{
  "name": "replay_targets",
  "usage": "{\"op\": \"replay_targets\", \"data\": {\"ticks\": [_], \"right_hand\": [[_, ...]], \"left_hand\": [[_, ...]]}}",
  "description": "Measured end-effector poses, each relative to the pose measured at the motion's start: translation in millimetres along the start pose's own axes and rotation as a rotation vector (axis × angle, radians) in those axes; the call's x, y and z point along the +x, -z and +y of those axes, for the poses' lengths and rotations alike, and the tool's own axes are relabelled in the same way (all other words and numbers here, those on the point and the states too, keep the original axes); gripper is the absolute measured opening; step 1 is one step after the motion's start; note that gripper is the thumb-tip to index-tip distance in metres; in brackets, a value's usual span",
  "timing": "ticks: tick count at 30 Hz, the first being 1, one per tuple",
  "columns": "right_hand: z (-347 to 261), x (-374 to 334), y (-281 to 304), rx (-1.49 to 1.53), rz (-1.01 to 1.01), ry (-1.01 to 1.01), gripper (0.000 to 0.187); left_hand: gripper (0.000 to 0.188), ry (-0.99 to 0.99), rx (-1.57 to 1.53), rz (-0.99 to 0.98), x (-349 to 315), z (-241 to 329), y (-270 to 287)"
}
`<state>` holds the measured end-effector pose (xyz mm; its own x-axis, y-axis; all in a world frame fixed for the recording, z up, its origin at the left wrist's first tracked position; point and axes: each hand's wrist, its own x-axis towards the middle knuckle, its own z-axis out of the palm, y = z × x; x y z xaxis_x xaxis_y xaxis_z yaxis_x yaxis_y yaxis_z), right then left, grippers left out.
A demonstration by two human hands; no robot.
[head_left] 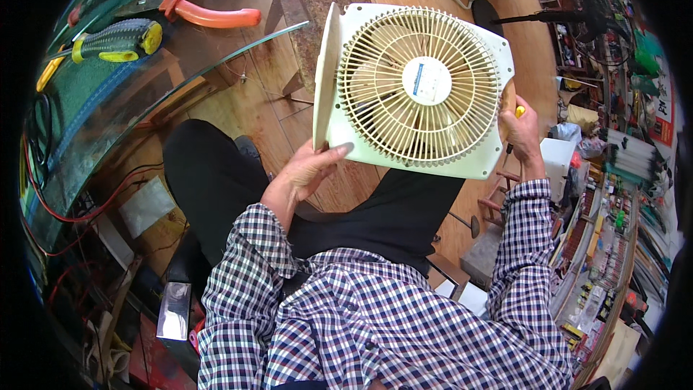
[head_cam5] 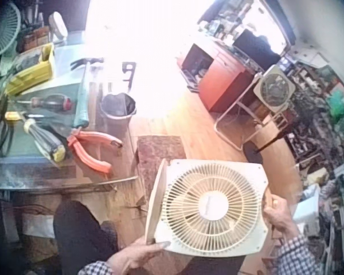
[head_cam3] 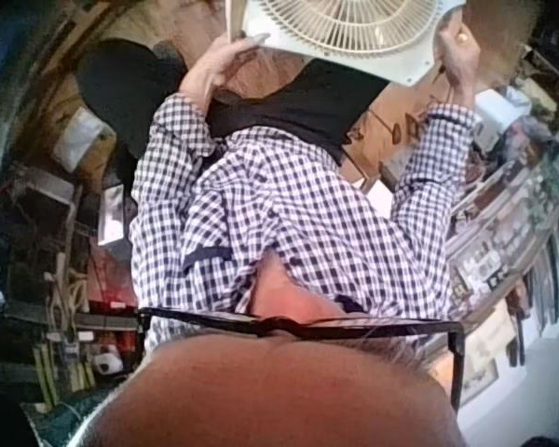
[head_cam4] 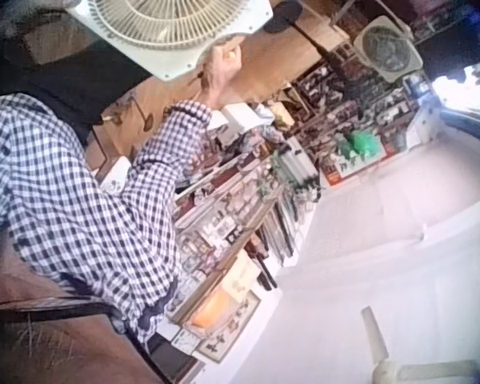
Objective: The person uses a yellow screwdriver to remove screws from the front grille of a small white fan. After removing the screws, they detach the grille to expose the fan blades and motor housing.
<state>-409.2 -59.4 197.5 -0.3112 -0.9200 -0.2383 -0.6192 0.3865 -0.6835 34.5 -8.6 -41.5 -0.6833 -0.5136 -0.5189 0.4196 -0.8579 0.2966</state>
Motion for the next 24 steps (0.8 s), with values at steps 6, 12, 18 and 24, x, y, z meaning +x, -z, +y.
{"op": "replay_targets", "data": {"ticks": [6, 12, 18, 24], "right_hand": [[-13.1, -15.1, 11.0, -0.038, -0.013, 0.001, 0.045], [-6.1, -27.1, 10.4, -0.015, 0.041, 0.058, 0.044], [-16.0, -37.2, -1.1, 0.025, 0.076, 0.018, 0.045], [-6.2, -44.6, 4.9, -0.11, 0.126, 0.002, 0.046]], "left_hand": [[0.059, -0.167, -0.025, 0.011, 10.4, 4.2, 6.6], [0.057, -0.161, 0.043, 0.004, 16.7, 5.3, 0.3], [0.056, -0.154, 0.053, -0.017, 19.4, 4.9, 5.8], [0.058, -0.119, 0.02, 0.005, 20.2, 4.4, 4.4]]}}
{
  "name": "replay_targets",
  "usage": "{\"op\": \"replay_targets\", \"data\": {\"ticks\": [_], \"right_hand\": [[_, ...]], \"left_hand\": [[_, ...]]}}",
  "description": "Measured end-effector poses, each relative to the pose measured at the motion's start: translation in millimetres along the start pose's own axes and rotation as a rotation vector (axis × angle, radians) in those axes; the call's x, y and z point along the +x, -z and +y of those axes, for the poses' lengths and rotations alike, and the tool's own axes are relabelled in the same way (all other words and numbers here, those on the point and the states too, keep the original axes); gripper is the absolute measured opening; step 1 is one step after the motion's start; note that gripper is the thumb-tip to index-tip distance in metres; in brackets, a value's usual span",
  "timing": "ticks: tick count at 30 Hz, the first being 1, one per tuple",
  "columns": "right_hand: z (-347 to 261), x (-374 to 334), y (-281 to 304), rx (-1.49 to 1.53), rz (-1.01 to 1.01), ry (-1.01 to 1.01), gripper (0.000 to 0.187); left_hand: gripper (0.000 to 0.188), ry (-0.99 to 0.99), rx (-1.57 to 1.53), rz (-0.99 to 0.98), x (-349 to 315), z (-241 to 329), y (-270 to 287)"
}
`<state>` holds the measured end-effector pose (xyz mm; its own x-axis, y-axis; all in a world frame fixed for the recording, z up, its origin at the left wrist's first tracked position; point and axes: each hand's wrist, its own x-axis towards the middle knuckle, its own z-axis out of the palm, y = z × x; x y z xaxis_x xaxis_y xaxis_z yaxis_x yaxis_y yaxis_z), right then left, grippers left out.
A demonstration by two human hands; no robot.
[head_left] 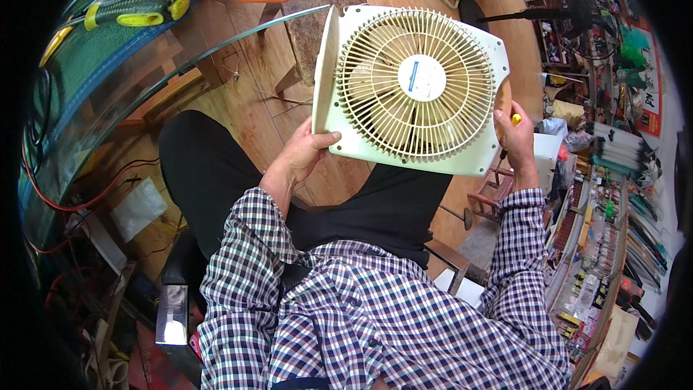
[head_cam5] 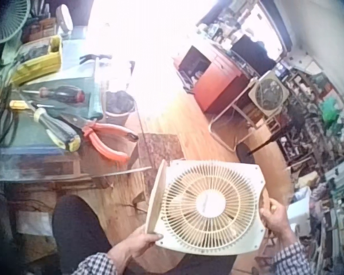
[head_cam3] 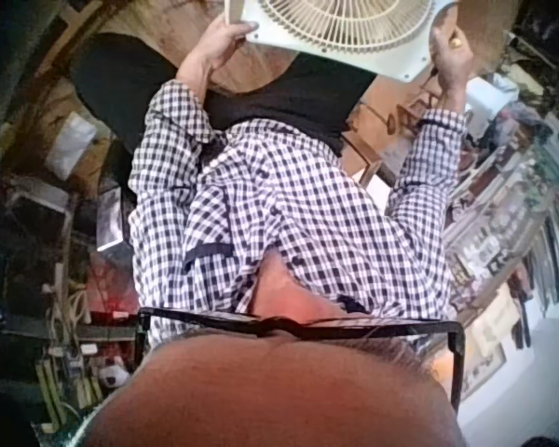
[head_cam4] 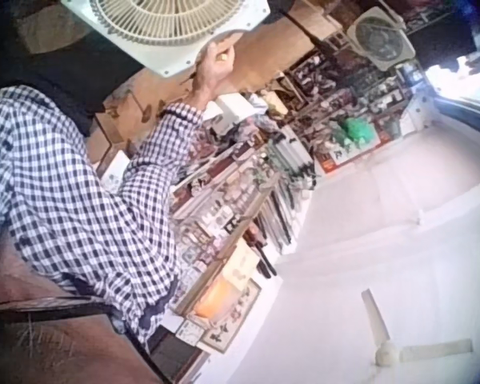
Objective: The person uses a yellow screwdriver to remove screws from the front grille of a small white fan. After removing the screws, they detach the grille to expose the fan blades and motor housing.
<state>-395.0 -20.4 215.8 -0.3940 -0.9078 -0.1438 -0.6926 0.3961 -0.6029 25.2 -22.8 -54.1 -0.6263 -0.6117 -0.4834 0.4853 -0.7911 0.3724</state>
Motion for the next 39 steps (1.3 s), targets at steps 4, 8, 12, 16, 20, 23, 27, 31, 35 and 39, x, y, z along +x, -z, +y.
{"op": "replay_targets", "data": {"ticks": [4, 8, 12, 16, 20, 23, 27, 31, 35, 39], "right_hand": [[-15.6, -14.5, 15.9, -0.132, 0.092, 0.002, 0.042], [-15.5, -32.6, 35.4, -0.049, 0.193, 0.028, 0.023], [-37.0, -62.2, 30.1, 0.183, 0.268, 0.11, 0.015], [-81.4, -95.9, 2.8, 0.399, 0.239, 0.146, 0.016], [-96.9, -120.5, -42.9, 0.552, 0.188, 0.223, 0.016], [-80.5, -126.9, -63.2, 0.481, 0.192, 0.243, 0.016], [-96.4, -148.3, -95.9, 0.261, 0.168, 0.259, 0.021], [-110.5, -169.4, -109.8, 0.131, 0.028, 0.376, 0.02], [-110.1, -176.6, -115.3, -0.032, -0.127, 0.681, 0.02], [-114.5, -178.8, -114.5, -0.252, -0.239, 0.807, 0.027]], "left_hand": [[0.059, -0.002, 0.005, -0.028, 5.0, -2.8, 4.6], [0.06, -0.041, -0.027, -0.058, 9.4, -4.0, 6.1], [0.061, -0.021, -0.036, -0.082, 15.6, -7.7, 11.5], [0.063, -0.027, -0.057, -0.081, 14.8, -4.0, 9.3], [0.063, -0.033, -0.053, -0.066, 15.9, -4.9, 11.4], [0.064, -0.018, -0.037, -0.078, 16.6, -3.1, 7.0], [0.06, -0.036, -0.019, -0.078, 14.3, -4.5, 7.7], [0.061, -0.044, -0.027, -0.072, 14.7, -7.3, 7.6], [0.067, -0.023, -0.057, -0.073, 12.2, -3.6, 3.4], [0.069, -0.014, -0.03, -0.058, 6.8, 0.9, 0.5]]}}
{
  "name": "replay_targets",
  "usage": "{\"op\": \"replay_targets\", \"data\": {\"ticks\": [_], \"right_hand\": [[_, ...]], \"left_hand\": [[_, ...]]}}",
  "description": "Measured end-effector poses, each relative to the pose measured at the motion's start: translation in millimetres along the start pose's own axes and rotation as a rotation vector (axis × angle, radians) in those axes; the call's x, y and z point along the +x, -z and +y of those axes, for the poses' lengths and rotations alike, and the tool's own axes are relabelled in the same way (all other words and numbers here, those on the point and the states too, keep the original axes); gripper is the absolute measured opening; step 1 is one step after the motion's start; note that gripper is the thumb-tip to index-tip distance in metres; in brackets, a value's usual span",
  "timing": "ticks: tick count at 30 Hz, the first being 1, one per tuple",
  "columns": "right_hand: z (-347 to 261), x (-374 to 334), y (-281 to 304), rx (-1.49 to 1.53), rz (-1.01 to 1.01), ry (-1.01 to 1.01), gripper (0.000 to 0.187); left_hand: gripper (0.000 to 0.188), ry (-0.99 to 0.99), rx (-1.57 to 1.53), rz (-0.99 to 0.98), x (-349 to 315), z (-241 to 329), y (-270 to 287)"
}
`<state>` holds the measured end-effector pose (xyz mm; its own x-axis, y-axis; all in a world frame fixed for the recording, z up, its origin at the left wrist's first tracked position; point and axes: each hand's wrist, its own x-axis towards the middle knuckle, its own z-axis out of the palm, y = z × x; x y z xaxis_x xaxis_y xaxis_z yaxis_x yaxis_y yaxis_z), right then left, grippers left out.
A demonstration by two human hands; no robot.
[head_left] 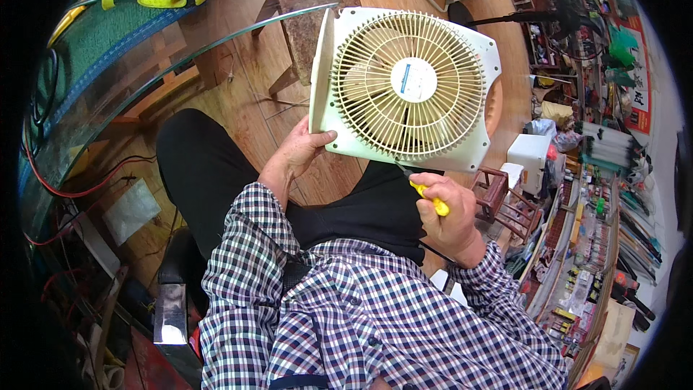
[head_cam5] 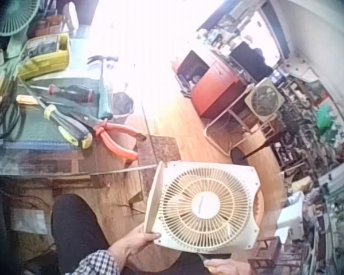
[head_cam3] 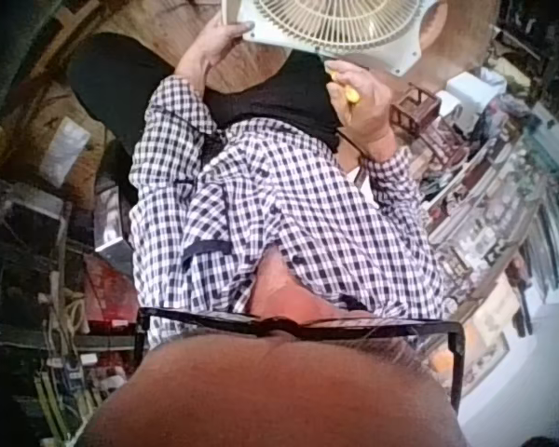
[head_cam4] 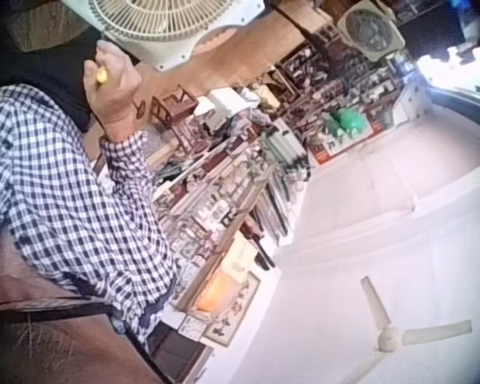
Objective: The person uses a yellow screwdriver to remove screws from the front grille of a small white fan. After removing the screws, they detach the grille to expose the fan blades and motor housing.
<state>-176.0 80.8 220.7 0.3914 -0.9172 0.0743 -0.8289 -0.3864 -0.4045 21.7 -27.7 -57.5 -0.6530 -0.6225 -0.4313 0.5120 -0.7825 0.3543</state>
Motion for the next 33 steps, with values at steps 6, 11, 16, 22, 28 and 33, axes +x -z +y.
{"op": "replay_targets", "data": {"ticks": [6, 11, 16, 22, 28, 33], "right_hand": [[-7.3, 2.0, 1.7, -0.09, -0.089, 0.027, 0.033], [-13.2, 7.7, 4.6, -0.107, -0.129, 0.049, 0.039], [-11.7, 10.9, 4.4, -0.16, -0.155, 0.049, 0.038], [-13.3, 21.5, 5.6, -0.218, -0.259, 0.056, 0.034], [-19.6, 34.9, 1.4, -0.267, -0.34, 0.066, 0.032], [-13.2, 50.1, 6.3, -0.3, -0.374, 0.029, 0.029]], "left_hand": [[0.072, -0.008, -0.014, 0.002, -0.6, -2.1, -1.2], [0.067, -0.035, 0.054, -0.017, 2.5, -7.2, 6.8], [0.066, -0.069, 0.016, -0.034, -5.3, -0.4, -5.7], [0.067, -0.067, 0.02, -0.021, -6.6, 1.0, -5.7], [0.069, -0.066, -0.03, 0.0, -4.4, -1.4, -8.5], [0.073, -0.043, 0.04, -0.017, -3.5, 2.8, -5.4]]}}
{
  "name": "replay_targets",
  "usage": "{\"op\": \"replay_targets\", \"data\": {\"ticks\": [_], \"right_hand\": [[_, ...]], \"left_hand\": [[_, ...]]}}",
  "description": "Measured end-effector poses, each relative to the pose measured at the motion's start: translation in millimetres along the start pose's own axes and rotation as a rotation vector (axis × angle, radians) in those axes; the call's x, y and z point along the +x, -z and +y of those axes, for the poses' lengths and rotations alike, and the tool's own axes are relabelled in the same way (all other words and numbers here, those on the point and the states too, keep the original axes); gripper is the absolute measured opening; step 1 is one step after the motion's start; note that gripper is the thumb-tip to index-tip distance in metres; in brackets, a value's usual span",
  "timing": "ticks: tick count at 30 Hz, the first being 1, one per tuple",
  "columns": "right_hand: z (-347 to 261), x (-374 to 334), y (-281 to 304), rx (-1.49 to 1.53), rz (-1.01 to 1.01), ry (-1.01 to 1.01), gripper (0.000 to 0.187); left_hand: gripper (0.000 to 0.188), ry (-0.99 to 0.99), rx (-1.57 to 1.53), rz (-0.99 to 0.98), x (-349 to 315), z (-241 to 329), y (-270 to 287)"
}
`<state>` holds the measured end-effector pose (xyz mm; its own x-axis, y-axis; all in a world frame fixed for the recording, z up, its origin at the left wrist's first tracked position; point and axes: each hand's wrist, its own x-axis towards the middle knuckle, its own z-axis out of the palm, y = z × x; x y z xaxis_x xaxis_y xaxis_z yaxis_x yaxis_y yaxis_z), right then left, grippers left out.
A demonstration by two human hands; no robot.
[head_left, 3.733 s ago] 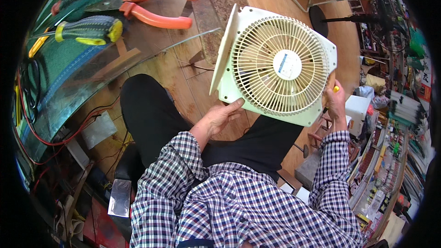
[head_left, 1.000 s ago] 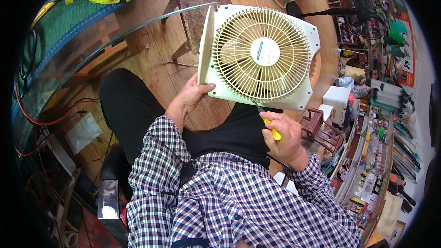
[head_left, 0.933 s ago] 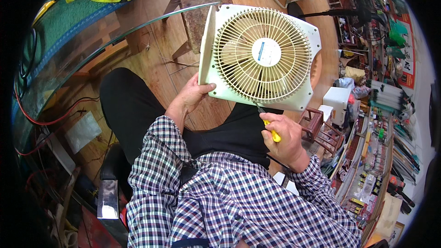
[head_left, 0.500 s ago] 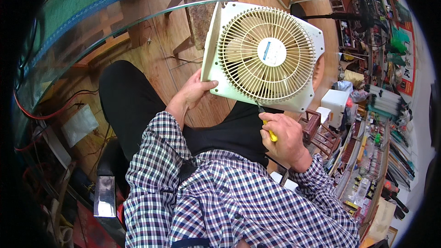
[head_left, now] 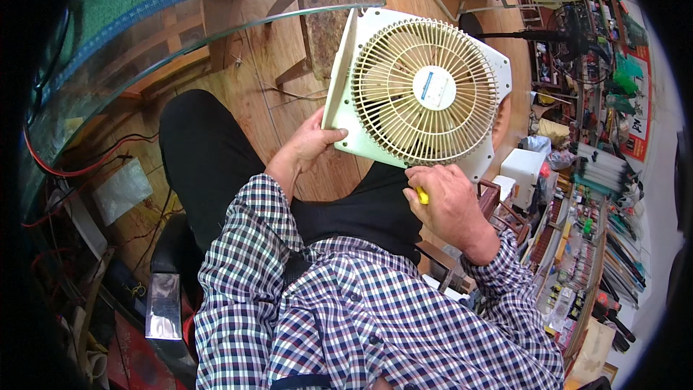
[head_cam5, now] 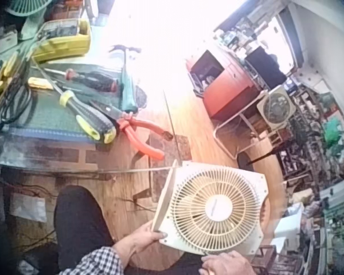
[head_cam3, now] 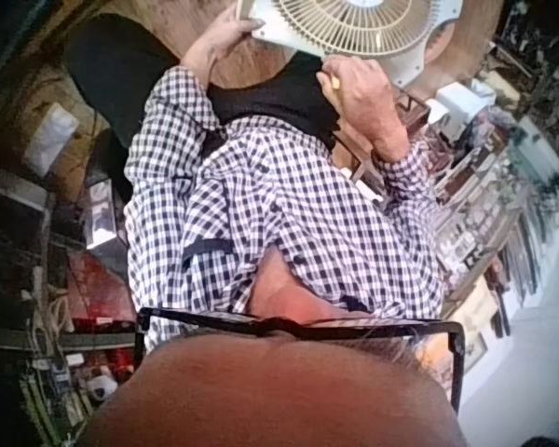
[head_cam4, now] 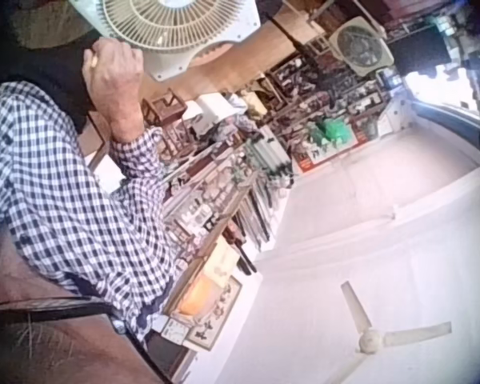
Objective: The person uses a yellow screwdriver to remove screws from the front grille of a small white fan. After removing the screws, they detach the grille to expose the fan blades and motor housing.
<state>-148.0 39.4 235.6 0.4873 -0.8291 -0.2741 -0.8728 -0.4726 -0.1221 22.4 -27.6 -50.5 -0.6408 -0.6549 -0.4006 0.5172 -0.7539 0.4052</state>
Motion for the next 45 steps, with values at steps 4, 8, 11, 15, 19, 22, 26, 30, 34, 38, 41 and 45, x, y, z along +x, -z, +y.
{"op": "replay_targets", "data": {"ticks": [4, 8, 11, 15, 19, 22, 26, 30, 34, 38, 41, 45], "right_hand": [[-6.6, 5.5, 9.0, -0.091, -0.071, 0.002, 0.03], [-9.3, -7.8, 8.4, -0.092, -0.114, -0.011, 0.034], [-2.8, -19.4, -6.6, 0.01, 0.012, 0.038, 0.037], [-1.0, -26.6, -15.7, 0.037, 0.114, 0.081, 0.04], [-5.2, -27.6, -10.6, 0.009, 0.133, 0.078, 0.038], [-7.6, -23.3, -8.9, 0.004, 0.135, 0.074, 0.036], [-11.8, -15.6, -7.6, 0.0, 0.086, 0.038, 0.034], [-12.0, -13.9, -9.3, -0.02, 0.069, 0.021, 0.033], [-11.4, -12.2, -9.6, -0.017, 0.079, 0.013, 0.033], [-13.0, -9.0, -8.6, -0.024, 0.084, -0.002, 0.032], [-13.2, -6.1, -7.7, -0.027, 0.087, -0.015, 0.031], [-17.7, -2.6, -4.7, -0.073, 0.066, -0.027, 0.029]], "left_hand": [[0.074, 0.013, -0.026, 0.0, 0.2, -2.4, -0.6], [0.074, -0.029, -0.065, -0.018, 6.3, -11.7, 5.3], [0.074, -0.026, -0.053, -0.017, 4.6, -9.7, 1.4], [0.072, 0.005, -0.009, 0.007, -4.2, 2.2, -4.7], [0.072, 0.014, -0.009, 0.011, -8.0, 6.0, -7.7], [0.075, -0.006, 0.004, 0.001, -7.4, 4.9, -5.9], [0.078, -0.051, 0.01, -0.02, -3.4, -1.2, -2.2], [0.076, -0.051, 0.017, -0.017, -2.4, -4.0, -1.8], [0.073, -0.038, 0.036, -0.007, -4.5, -0.3, -4.8], [0.071, -0.072, 0.024, -0.021, -2.8, -4.9, -1.4], [0.071, -0.057, 0.019, -0.028, -1.4, -5.8, -1.0], [0.073, -0.053, 0.0, -0.022, -1.4, -5.4, -2.2]]}}
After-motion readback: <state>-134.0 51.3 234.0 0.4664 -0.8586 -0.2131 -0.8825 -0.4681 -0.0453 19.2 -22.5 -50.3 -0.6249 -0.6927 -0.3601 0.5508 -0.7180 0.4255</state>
